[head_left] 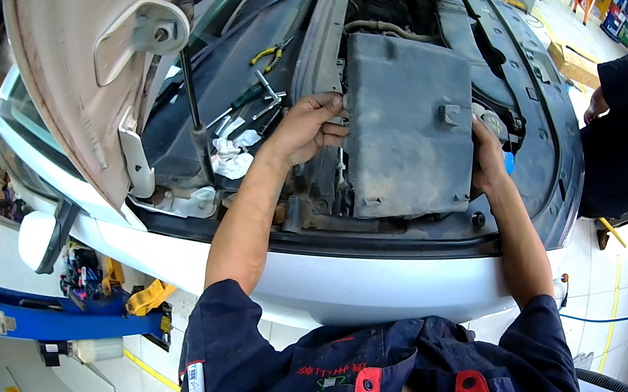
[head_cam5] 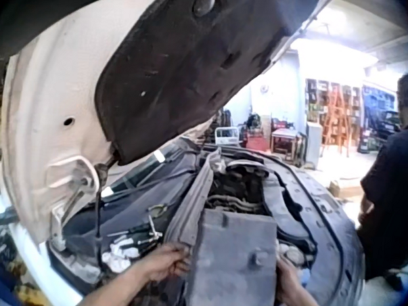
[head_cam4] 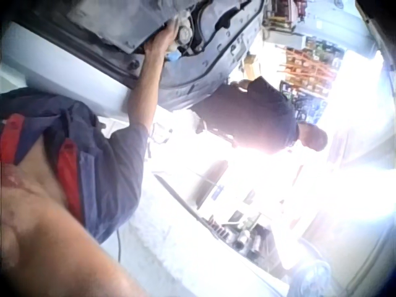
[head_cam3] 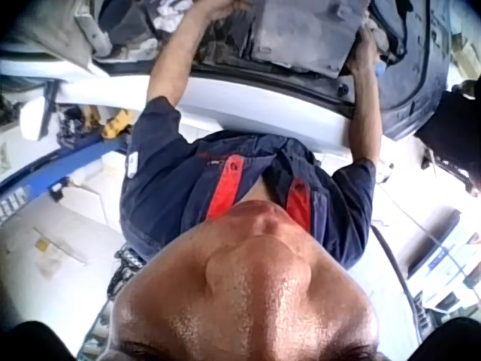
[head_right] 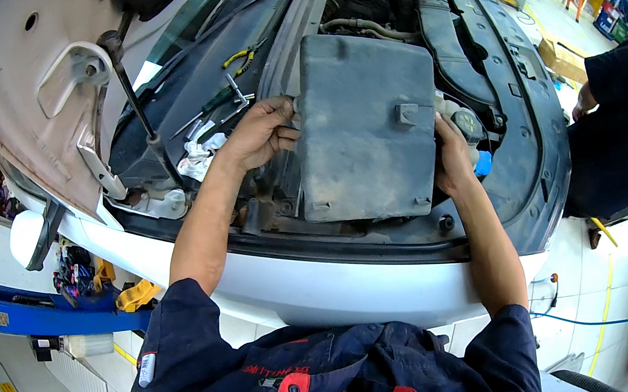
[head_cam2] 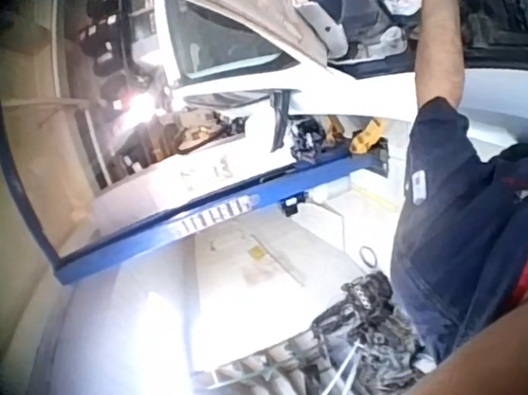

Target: The person removes a plastic engine cover, wipes it with a cloth, and reinstalls it over the engine bay. They then connect an electrical connector to a component under the cover.

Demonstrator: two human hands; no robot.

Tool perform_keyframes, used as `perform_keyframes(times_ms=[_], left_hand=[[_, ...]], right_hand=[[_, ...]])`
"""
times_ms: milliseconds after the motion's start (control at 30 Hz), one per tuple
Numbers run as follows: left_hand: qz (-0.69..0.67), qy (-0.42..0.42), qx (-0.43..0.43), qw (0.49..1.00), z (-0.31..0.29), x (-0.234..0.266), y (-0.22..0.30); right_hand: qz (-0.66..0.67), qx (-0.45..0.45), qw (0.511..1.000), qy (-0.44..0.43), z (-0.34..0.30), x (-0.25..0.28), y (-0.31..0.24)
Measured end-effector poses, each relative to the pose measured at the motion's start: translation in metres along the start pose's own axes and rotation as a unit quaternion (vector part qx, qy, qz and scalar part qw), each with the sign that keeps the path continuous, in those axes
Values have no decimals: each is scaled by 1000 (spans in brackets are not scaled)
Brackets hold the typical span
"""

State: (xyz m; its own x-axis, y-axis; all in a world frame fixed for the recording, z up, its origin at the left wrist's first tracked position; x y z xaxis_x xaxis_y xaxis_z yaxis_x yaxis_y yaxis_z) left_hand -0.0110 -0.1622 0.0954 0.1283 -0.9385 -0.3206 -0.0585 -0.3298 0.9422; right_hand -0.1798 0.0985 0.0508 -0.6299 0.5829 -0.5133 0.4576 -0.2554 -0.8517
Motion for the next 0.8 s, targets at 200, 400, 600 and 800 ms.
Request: perform_keyframes(times_ms=[200, 400, 600, 800], left_hand=[[16, 9, 1, 1000, 1, -7, -2], [30, 17, 1, 999, -1, -14, 2], [37, 16, -7, 999, 0, -13, 1], [53, 13, -2, 998, 3, -13, 1]], right_hand=[[1, 16, 1000, -19, 3, 3, -1], [3, 28, 999, -24, 1, 1, 0], [0, 23, 1000, -18, -1, -2, -2], [-11, 15, 1000, -15, -6, -10, -7]])
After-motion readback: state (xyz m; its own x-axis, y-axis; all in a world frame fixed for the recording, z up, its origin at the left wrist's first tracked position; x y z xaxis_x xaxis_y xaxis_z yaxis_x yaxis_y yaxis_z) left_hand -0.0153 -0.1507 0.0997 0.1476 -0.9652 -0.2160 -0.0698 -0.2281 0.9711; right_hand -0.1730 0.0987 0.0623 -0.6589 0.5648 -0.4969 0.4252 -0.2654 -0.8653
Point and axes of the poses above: each hand's wrist, its own z-axis towards the middle knuckle, its own x-axis out of the back of the hand, y = z × x, the point moved 5 cm from there along z, towards the middle knuckle, and after that the axes turned 9 degrees about -y, right-handed, at the moved point
